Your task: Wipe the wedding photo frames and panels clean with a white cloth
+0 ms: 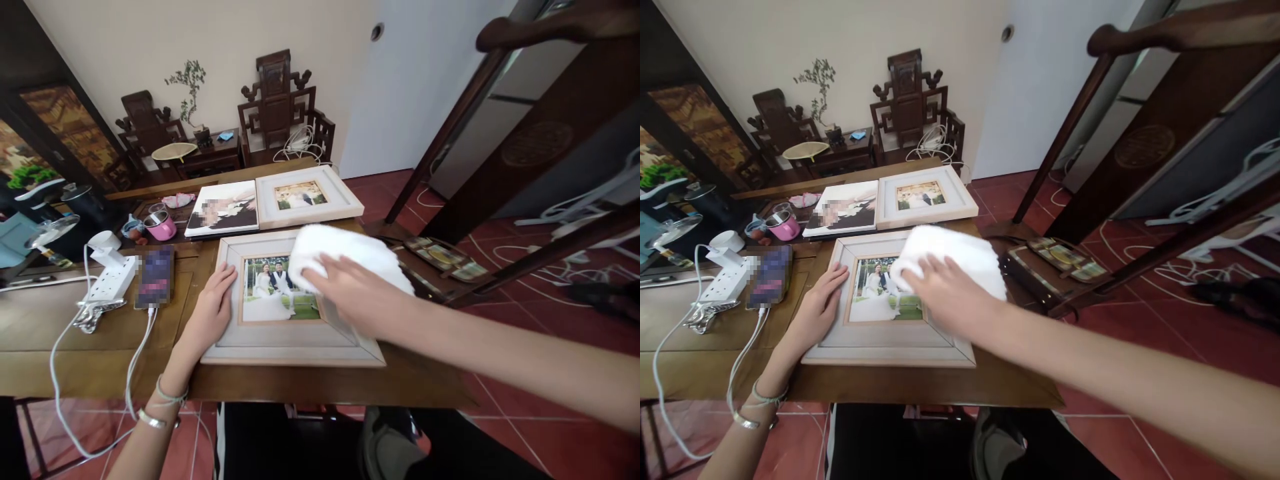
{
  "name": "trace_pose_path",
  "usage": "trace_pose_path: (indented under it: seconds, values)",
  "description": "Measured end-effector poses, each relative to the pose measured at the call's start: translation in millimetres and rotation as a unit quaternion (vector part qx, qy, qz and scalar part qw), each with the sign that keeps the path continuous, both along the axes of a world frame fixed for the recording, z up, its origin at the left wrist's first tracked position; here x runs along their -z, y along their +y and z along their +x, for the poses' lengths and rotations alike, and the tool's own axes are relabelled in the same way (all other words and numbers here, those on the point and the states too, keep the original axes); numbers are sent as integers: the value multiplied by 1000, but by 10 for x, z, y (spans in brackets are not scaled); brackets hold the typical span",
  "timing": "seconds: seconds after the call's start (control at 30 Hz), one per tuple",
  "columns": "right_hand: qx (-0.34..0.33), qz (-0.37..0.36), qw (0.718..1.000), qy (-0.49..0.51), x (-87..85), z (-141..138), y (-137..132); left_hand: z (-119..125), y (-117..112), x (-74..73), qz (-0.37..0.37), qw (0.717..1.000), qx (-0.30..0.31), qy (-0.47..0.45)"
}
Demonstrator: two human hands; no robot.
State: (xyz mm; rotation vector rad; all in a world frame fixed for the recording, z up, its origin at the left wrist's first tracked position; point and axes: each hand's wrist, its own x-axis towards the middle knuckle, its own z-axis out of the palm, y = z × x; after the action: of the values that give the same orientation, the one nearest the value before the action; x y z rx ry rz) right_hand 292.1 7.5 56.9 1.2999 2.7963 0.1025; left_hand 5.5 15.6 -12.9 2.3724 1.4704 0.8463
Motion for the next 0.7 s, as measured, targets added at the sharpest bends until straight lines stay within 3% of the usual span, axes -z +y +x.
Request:
trace_pose_path:
  seconds: [0.13, 0.23, 0.3, 0.4, 0.5, 0.57, 0.7]
  values:
    - [-4, 72, 997, 24, 216, 143, 645, -9, 1, 11, -2, 1000, 3, -10]
    - [-36, 87, 995, -16, 224, 112, 788, -21, 12, 29, 5, 1000, 0, -19]
    - [-41, 80, 995, -53, 171, 27, 635, -26, 21, 43, 10, 1000, -2, -22]
    - [-24, 40, 997, -69, 111, -112, 114, -26, 29, 62, 13, 1000, -5, -23]
    - [-27, -31, 998, -54, 174, -164, -490, -22, 29, 74, 18, 1000, -10, -21]
    - [-61, -27, 998, -16, 257, -151, -780, -22, 28, 77, 19, 1000, -15, -20]
    - [-67, -62, 996, 13, 281, -153, -880, -33, 26, 72, 16, 1000, -15, -13]
